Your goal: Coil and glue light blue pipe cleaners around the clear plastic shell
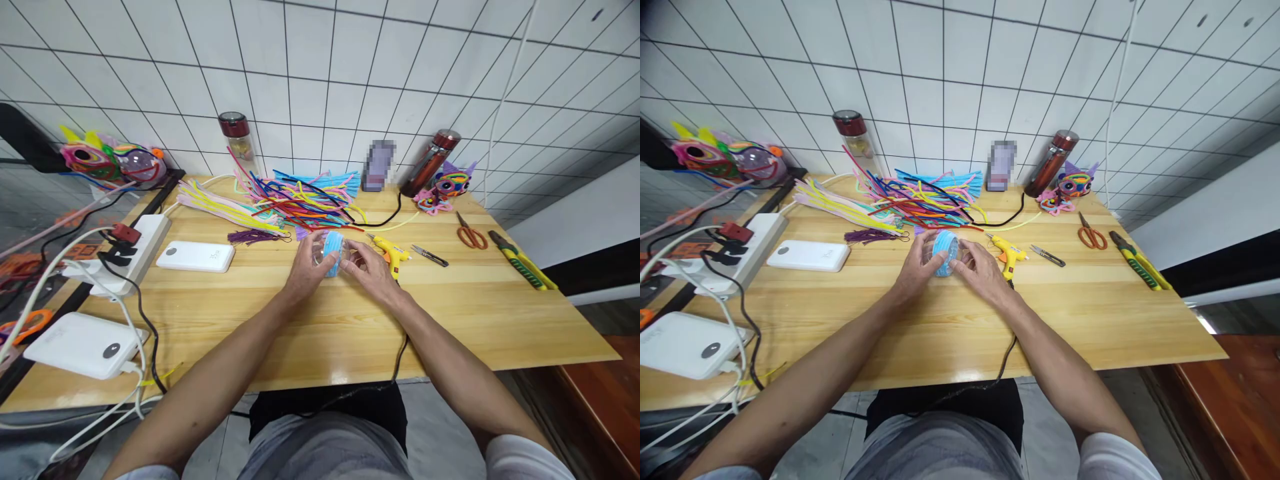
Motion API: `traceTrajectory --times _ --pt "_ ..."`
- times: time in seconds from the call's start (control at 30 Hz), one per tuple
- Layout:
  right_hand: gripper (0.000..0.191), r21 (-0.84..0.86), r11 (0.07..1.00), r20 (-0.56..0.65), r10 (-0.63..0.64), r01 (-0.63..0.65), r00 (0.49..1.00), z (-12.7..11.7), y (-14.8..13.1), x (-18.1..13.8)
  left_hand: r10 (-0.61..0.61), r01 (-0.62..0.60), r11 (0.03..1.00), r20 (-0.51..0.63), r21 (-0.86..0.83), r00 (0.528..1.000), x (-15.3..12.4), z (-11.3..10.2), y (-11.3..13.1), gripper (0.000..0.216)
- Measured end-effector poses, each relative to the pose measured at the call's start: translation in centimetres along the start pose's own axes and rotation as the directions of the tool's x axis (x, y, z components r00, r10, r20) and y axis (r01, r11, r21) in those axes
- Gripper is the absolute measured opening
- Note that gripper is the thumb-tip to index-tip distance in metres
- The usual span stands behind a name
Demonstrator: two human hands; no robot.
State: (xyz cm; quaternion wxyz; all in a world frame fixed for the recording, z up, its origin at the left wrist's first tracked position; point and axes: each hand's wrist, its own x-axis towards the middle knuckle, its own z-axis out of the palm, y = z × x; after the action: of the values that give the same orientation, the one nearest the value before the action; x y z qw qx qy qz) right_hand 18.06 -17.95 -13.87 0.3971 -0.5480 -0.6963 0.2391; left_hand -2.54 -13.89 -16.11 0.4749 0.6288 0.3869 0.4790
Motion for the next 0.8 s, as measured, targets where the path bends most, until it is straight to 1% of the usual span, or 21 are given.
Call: traceTrajectory --times 0.1,0.17,0.23,0.3,0.37,0.4,0.43,0.47,0.5,0.57,0.63,0.7,0.8 --pt "0.06 0.026 0.999 -0.004 0.021 -0.021 1.0 0.1 -0.1 -0.1 -0.005 0.005 1.0 -0.023 0.01 1.0 0.0 0.0 0.2 0.067" --pt "0.055 0.076 0.995 -0.042 0.075 -0.072 0.996 -0.4 0.0 0.1 -0.018 0.018 1.0 -0.023 0.005 1.0 0.1 0.1 0.2 0.067" --pt "0.048 0.137 0.983 -0.104 0.136 -0.121 0.985 -1.5 0.4 0.7 -0.028 0.028 1.0 -0.019 0.003 0.999 0.1 0.1 0.2 0.066" --pt "0.041 0.146 0.98 -0.174 0.162 -0.137 0.971 -3.4 1.0 2.1 -0.024 0.025 1.0 -0.014 0.007 1.0 0.1 0.0 0.1 0.066" --pt "0.037 0.046 0.99 -0.228 0.143 -0.136 0.963 -5.5 1.7 4.4 -0.015 0.016 1.0 -0.015 0.02 1.0 0.1 0.0 0.0 0.066" --pt "0.036 -0.048 0.99 -0.257 0.118 -0.135 0.959 -6.5 2.1 5.9 -0.01 0.01 1.0 -0.018 0.029 1.0 0.1 0.0 0.0 0.066" --pt "0.036 -0.192 0.972 -0.272 0.08 -0.135 0.959 -7.3 2.5 7.5 -0.003 0.004 0.999 -0.022 0.04 1.0 0.1 0.0 0.0 0.067" --pt "0.036 -0.347 0.928 -0.267 0.043 -0.137 0.963 -7.9 2.9 9.2 0.005 -0.004 0.999 -0.025 0.051 1.0 0.1 0.0 0.1 0.068" --pt "0.034 -0.404 0.903 -0.263 0.035 -0.143 0.964 -8.2 3.3 10.9 0.014 -0.013 0.998 -0.026 0.06 1.0 0.1 0.0 0.1 0.068" --pt "0.03 -0.485 0.863 -0.234 0.028 -0.142 0.972 -8.4 4.3 14.2 0.034 -0.032 0.997 -0.023 0.07 0.999 0.0 -0.1 0.3 0.066" --pt "0.029 -0.557 0.82 -0.191 0.028 -0.131 0.981 -8.1 5.2 16.9 0.045 -0.043 0.996 -0.022 0.077 0.999 0.0 -0.1 0.5 0.062" --pt "0.029 -0.627 0.77 -0.146 0.035 -0.119 0.989 -7.6 6.1 19.1 0.037 -0.035 0.996 -0.022 0.078 0.999 -0.1 -0.1 0.6 0.061" --pt "0.031 -0.709 0.697 -0.091 0.06 -0.107 0.994 -6.8 7.4 21.3 0.025 -0.024 0.997 -0.014 0.068 1.0 -0.1 -0.2 0.8 0.062"
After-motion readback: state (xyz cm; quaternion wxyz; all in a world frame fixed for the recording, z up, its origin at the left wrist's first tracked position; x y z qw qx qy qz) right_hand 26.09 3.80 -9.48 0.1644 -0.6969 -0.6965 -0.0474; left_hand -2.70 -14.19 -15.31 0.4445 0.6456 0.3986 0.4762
